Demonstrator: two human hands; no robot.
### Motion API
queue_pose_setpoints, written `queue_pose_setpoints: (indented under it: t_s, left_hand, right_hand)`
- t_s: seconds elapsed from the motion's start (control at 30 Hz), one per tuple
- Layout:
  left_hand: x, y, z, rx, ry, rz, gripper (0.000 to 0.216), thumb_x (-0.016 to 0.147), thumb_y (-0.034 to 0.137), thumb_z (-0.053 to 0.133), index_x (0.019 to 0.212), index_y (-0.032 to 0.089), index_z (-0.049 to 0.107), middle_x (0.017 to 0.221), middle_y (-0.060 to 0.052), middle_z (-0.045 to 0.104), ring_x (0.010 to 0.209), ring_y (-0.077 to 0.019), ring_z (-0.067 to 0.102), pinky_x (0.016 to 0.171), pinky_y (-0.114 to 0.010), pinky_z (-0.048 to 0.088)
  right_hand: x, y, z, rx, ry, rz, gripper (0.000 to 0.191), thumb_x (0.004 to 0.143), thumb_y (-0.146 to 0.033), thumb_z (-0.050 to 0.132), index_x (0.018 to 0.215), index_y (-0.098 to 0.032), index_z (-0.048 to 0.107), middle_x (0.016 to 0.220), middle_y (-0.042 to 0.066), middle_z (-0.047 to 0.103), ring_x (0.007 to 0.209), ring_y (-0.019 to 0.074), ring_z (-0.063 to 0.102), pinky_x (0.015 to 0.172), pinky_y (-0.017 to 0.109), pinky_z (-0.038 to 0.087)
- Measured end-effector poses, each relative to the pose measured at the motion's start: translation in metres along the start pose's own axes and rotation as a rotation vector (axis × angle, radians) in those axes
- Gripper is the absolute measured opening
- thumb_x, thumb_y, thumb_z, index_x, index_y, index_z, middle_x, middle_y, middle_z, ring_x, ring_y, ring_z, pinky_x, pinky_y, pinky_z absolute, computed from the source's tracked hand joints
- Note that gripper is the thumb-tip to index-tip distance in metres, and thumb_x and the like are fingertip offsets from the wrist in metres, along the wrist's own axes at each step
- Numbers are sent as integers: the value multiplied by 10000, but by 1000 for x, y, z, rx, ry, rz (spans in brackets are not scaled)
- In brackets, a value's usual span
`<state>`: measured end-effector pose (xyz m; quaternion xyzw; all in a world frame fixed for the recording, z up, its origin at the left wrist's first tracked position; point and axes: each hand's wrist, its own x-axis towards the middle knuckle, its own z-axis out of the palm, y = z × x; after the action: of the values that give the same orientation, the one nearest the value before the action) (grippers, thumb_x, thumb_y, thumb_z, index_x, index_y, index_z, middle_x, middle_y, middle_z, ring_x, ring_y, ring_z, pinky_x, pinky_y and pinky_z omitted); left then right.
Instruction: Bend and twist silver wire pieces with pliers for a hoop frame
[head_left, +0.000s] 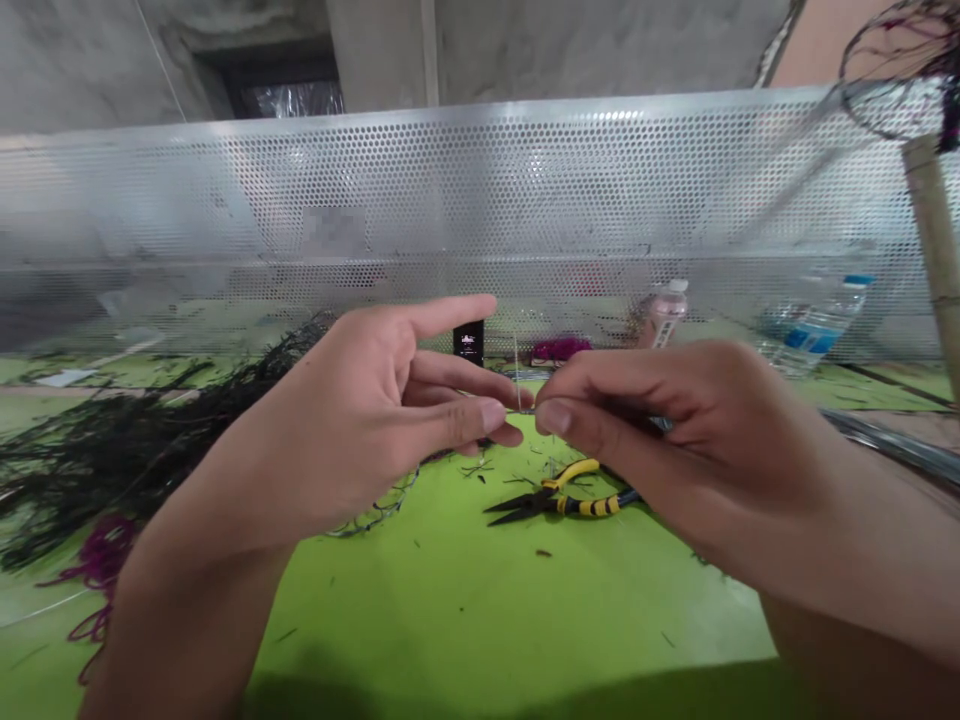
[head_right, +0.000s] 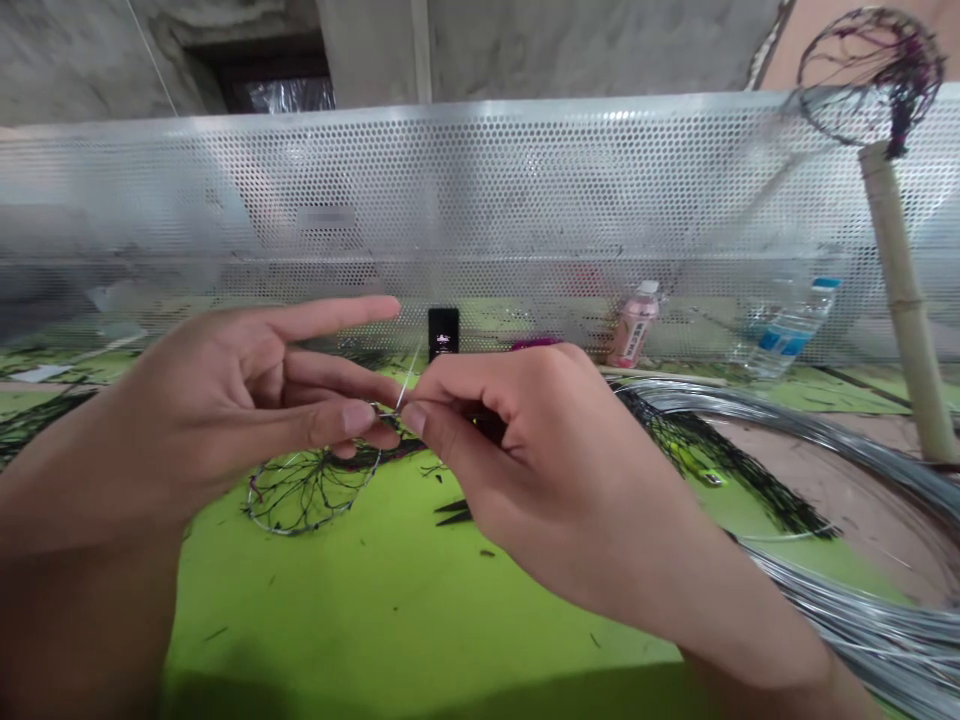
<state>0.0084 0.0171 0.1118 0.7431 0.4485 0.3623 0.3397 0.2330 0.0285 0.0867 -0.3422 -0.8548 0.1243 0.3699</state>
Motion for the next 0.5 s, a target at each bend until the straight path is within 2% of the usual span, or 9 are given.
queue_pose_setpoints:
  t_s: [0.13,0.27,0.37,0.5]
  left_hand:
    - [1,4,3,-13,49,19,753,822,352,833,1505,337,516,983,-12,825,839,-197,786,638,-194,607]
    - [4,2,6,5,81,114,650,828,330,824,1435,358,593,944,13,829,767,-178,781,544,-165,584]
    - [6,-1,9,12,85,192,492,841,284,821,1309,365,694,929,50,828,797,-145,788,611,-136,613]
    - [5,-5,11,47,150,328,246,854,195,811,1010,386,806,933,109,818,867,-114,787,776,-147,640]
  right_hand:
    - [-1,1,0,24,3,12,283,1011,-297,532,758,-224,635,589,-63,429,525,82,346,439,273,263]
    - [-1,2,-3,39,-2,15,293,1014,-300,538,747,-214,622,580,-58,414,519,85,344,434,277,254]
    - [1,3,-3,47,7,13,274,1004,-274,546,749,-210,622,591,-50,436,533,91,360,450,280,263]
    - [2,4,-2,86,16,25,268,1004,-286,549,758,-208,622,638,-38,483,560,95,391,467,272,288]
